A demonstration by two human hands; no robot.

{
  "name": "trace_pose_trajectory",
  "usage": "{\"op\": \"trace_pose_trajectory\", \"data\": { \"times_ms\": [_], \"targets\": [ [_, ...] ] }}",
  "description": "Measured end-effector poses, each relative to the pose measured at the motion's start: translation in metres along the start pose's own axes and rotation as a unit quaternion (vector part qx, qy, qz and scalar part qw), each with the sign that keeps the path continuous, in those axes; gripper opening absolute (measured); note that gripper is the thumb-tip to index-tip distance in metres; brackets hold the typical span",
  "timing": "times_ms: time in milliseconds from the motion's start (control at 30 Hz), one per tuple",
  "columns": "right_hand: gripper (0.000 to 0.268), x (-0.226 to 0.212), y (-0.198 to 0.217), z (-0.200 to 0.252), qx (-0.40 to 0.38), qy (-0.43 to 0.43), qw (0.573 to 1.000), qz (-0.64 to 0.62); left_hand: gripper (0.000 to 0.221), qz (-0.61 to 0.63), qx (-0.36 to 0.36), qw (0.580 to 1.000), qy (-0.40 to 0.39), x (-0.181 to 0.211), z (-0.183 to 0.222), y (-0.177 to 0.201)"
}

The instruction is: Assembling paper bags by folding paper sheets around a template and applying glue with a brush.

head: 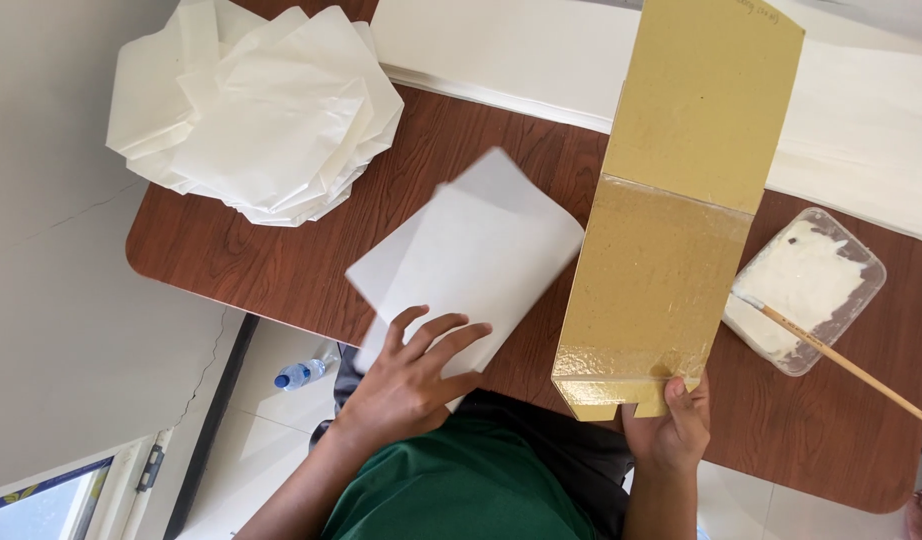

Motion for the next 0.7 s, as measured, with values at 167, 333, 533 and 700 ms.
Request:
{"op": "trace_pose_trajectory", "data": {
  "times_ms": [167,333,533,700],
  "targets": [
    [0.051,0.002,0.009,0.002,0.018,-0.006,0.999,-0.03,0.037,0.02,-0.012,1.0,0.006,0.004,-0.021,-0.003],
    [0.053,0.001,0.008,0.002,0.054,-0.02,0.998,-0.015,0.031,0.164,0.233,0.946,0.156,-0.006,-0.012,-0.003],
    [0.052,0.0,-0.004,0.001,0.012,-0.014,0.999,-0.044,0.032,0.436,0.342,0.768,0.322,-0.035,0.017,-0.03],
    [0.053,0.002,0.002,0.001,0.016,-0.02,0.999,-0.048,0.011,0.265,0.24,0.904,0.235,-0.001,-0.001,-0.011]
  ]
}}
Point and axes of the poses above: each hand's wrist, its own z-axis away from the middle knuckle, its own y-axis out of the back of the hand, x = y × z, the point moved 3 cm from there along -z, towards the middle knuckle, and after that the axes turned 9 degrees about y, right-handed, at the moved point
